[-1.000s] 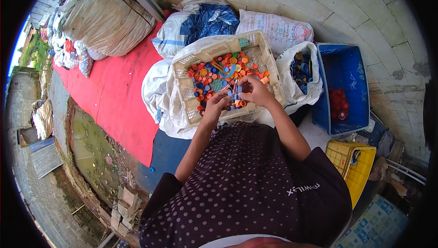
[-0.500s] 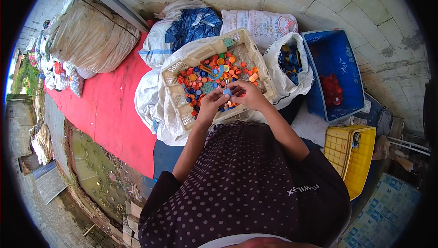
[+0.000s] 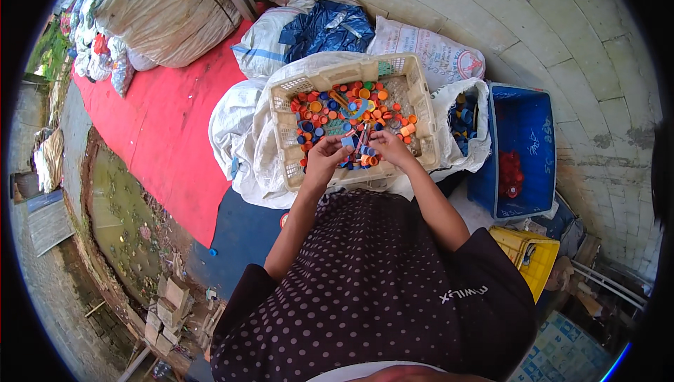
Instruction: The recorder is sorting plastic bottle caps by color into different containers.
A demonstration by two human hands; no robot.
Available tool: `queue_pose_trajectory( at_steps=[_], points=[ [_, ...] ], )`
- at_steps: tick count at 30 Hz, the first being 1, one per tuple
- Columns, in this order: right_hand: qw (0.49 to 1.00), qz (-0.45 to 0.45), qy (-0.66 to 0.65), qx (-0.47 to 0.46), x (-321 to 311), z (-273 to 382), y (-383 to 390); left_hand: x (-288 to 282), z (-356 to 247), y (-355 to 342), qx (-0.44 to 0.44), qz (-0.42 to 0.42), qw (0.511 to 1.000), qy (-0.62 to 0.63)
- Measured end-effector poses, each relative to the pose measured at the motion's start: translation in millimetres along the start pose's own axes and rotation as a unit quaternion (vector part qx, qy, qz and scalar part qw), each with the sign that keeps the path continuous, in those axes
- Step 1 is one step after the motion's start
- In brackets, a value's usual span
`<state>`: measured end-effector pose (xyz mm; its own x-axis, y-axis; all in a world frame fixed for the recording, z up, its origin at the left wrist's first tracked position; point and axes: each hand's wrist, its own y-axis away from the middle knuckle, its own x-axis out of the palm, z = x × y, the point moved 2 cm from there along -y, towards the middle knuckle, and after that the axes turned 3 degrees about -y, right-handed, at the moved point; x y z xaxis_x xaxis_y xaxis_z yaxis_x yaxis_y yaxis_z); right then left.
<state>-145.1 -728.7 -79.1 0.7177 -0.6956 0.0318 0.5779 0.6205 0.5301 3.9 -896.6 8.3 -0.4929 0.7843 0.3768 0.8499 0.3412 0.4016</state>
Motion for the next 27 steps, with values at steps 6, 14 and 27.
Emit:
queue_pose_trajectory(
  at_steps=[6,14,27],
  points=[
    [0.903,-0.003,0.426,0.052,-1,-60,-34,-46,4,20,0.014,-0.034,0.999,0.022],
    [0.855,-0.071,0.499,0.123,13,-54,-40,-108,-3,27,-0.022,-0.035,0.999,0.004],
    [0.991,-0.077,-0.100,-0.042,84,49,59,-90,2,10,-0.051,0.099,0.994,0.017]
  ],
)
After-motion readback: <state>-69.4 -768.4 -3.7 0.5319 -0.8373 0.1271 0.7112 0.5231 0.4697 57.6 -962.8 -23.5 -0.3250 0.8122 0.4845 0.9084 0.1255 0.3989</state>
